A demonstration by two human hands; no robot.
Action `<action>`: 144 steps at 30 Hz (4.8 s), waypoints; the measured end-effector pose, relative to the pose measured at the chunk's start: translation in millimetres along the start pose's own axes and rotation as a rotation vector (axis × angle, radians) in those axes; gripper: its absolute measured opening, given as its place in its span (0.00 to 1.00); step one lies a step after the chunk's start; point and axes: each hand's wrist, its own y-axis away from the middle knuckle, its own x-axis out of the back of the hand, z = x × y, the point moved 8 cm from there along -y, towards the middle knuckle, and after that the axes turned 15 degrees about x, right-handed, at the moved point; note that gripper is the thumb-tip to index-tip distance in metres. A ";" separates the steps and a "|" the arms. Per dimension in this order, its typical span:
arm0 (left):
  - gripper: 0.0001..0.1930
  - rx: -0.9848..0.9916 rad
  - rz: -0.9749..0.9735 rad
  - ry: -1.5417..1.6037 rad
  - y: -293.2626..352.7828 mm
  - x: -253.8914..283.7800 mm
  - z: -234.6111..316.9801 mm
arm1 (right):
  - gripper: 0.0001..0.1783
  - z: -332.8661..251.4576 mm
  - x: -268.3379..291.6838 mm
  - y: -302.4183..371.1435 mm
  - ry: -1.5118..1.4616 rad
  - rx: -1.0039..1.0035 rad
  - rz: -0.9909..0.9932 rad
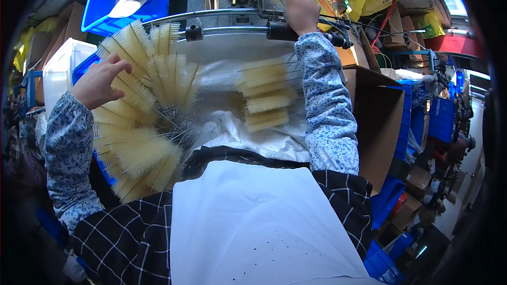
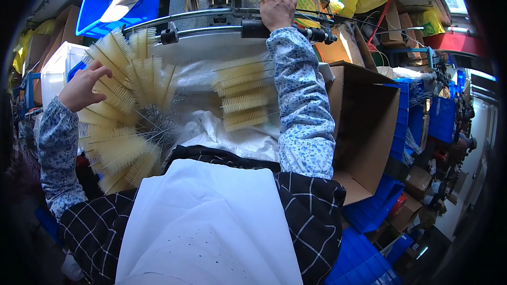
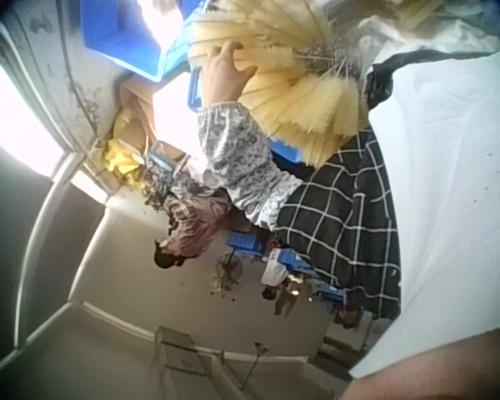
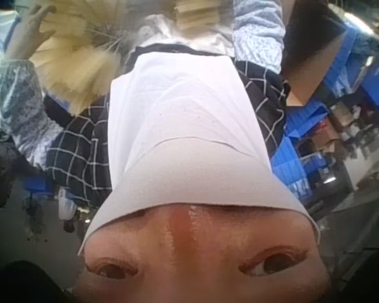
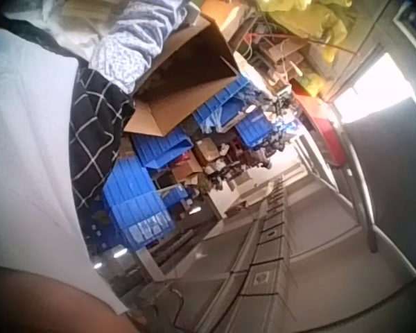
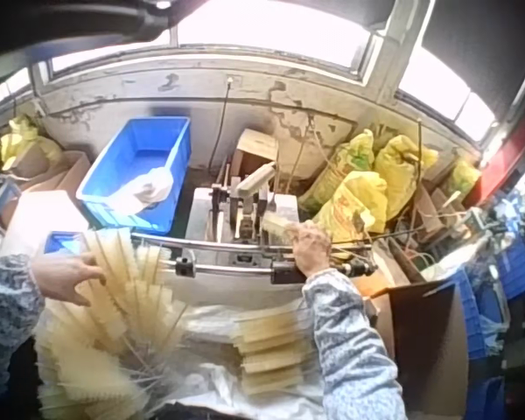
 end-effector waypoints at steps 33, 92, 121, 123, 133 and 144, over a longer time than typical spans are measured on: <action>0.19 -0.330 0.249 0.578 55.0 83.9 -2.6 | 0.21 45.4 -15.7 13.4 -0.203 -0.206 0.063; 0.40 -0.217 0.197 0.141 94.0 35.4 75.1 | 0.16 -58.7 51.3 12.2 -0.160 0.237 0.222; 0.10 -0.174 0.212 0.560 114.9 2.2 53.0 | 0.20 6.2 -31.2 -22.8 -0.044 0.162 -0.055; 0.10 -0.187 0.251 0.551 115.4 9.0 54.7 | 0.20 2.6 -35.7 -29.1 0.005 0.215 -0.023; 0.12 -0.214 0.485 0.549 135.1 36.3 30.9 | 0.22 35.4 -0.4 0.3 0.116 -0.025 0.093; 0.14 -0.330 0.549 0.751 149.2 53.5 4.4 | 0.22 40.7 -14.2 12.6 -0.196 -0.141 0.106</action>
